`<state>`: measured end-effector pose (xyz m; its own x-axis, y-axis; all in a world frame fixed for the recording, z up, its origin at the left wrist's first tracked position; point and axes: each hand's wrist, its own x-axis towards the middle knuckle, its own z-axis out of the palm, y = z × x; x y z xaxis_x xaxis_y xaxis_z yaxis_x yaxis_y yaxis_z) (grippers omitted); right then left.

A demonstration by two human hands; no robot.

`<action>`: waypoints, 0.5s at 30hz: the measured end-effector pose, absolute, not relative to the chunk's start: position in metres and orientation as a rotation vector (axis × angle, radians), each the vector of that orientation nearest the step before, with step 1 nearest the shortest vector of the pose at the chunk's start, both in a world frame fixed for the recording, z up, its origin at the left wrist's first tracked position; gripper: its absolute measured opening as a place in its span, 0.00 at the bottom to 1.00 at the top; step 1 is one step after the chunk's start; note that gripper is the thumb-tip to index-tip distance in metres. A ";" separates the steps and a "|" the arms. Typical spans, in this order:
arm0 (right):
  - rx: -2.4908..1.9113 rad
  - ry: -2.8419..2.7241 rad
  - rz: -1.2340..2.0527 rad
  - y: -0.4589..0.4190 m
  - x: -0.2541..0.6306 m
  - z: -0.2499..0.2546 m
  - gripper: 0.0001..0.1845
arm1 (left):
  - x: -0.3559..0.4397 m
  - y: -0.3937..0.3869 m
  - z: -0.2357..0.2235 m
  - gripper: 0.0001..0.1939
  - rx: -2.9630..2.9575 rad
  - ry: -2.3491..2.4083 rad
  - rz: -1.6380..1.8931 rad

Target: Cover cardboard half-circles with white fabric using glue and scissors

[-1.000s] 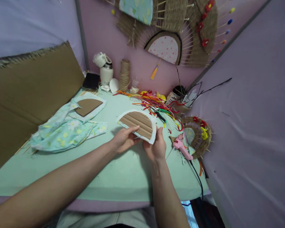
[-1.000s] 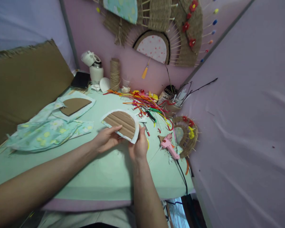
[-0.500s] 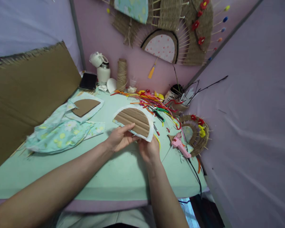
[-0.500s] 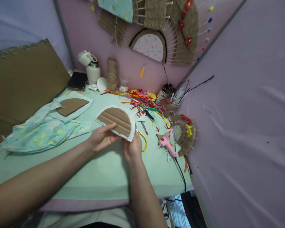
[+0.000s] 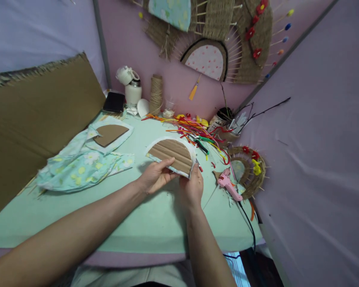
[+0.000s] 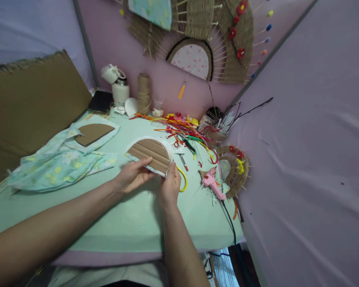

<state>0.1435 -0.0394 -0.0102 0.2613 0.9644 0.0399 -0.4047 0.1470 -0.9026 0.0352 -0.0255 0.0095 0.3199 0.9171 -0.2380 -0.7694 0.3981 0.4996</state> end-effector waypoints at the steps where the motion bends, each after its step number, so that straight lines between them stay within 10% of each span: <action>1: -0.971 -0.809 1.095 -0.040 0.145 -0.010 0.22 | 0.035 -0.025 0.009 0.09 0.324 0.533 1.135; 15: -1.289 -1.283 0.449 -0.040 0.154 -0.013 0.18 | 0.042 -0.028 0.001 0.09 0.402 0.555 1.190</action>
